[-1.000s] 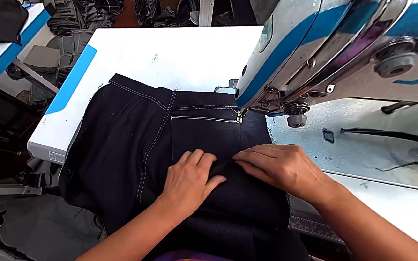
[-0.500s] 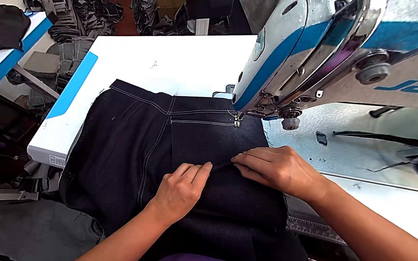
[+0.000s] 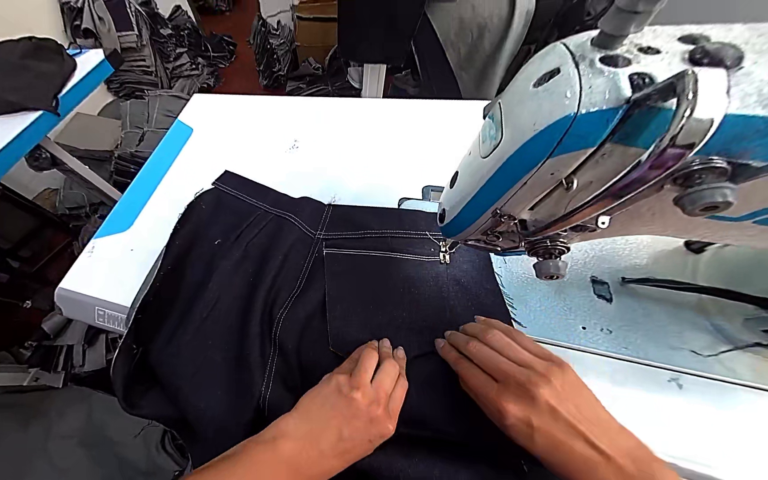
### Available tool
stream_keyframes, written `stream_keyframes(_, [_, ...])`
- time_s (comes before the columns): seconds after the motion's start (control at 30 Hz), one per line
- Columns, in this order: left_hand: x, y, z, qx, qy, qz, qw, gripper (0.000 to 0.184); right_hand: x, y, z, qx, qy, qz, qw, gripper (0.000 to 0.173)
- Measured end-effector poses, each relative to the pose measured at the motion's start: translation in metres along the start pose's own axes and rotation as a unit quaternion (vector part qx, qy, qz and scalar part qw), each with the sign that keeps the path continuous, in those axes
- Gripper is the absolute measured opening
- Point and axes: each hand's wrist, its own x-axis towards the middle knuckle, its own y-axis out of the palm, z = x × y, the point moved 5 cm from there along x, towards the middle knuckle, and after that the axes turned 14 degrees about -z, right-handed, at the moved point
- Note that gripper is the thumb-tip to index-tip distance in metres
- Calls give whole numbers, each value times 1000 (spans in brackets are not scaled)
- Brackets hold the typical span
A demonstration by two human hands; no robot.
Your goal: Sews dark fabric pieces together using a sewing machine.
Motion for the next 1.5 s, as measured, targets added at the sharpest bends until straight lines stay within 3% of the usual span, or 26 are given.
stream_keyframes(0.1, [-2, 1, -5, 27, 1, -5, 1000, 32, 1, 12, 26, 28, 73, -39, 996, 27])
stream_keyframes(0.23, [-7, -2, 4, -48, -45, -51, 997, 28, -4, 23, 32, 75, 135, -89, 984, 25])
stream_keyframes(0.33, [-21, -8, 13, -107, -53, -57, 991, 29, -10, 24, 28, 83, 123, -72, 986, 27])
stream_keyframes(0.53, [-37, -6, 10, -96, -60, -44, 993, 36, 3, 23, 46, -24, 54, -9, 998, 24])
stream_keyframes(0.67, [-36, 1, 36, -232, -134, -137, 954, 22, 13, 21, 40, 12, 141, 0, 990, 31])
stream_keyframes(0.77, [-36, 6, 48, -262, -137, -147, 944, 22, 16, 21, 27, 39, 207, 19, 977, 31])
stream_keyframes(0.97, [-25, 10, 53, -222, -87, -164, 957, 21, 27, 25, 32, -26, 181, 23, 983, 24])
stream_keyframes(1.13, [0, 24, 71, -296, -160, -110, 935, 24, 34, 23, 20, 1, 179, 5, 984, 24])
stream_keyframes(1.33, [18, 33, 88, -409, -202, -32, 889, 29, 41, 21, 0, 62, 280, 72, 955, 19])
stream_keyframes(1.5, [14, 32, 87, -414, -231, -101, 875, 17, 42, 22, -3, 76, 304, 90, 945, 17])
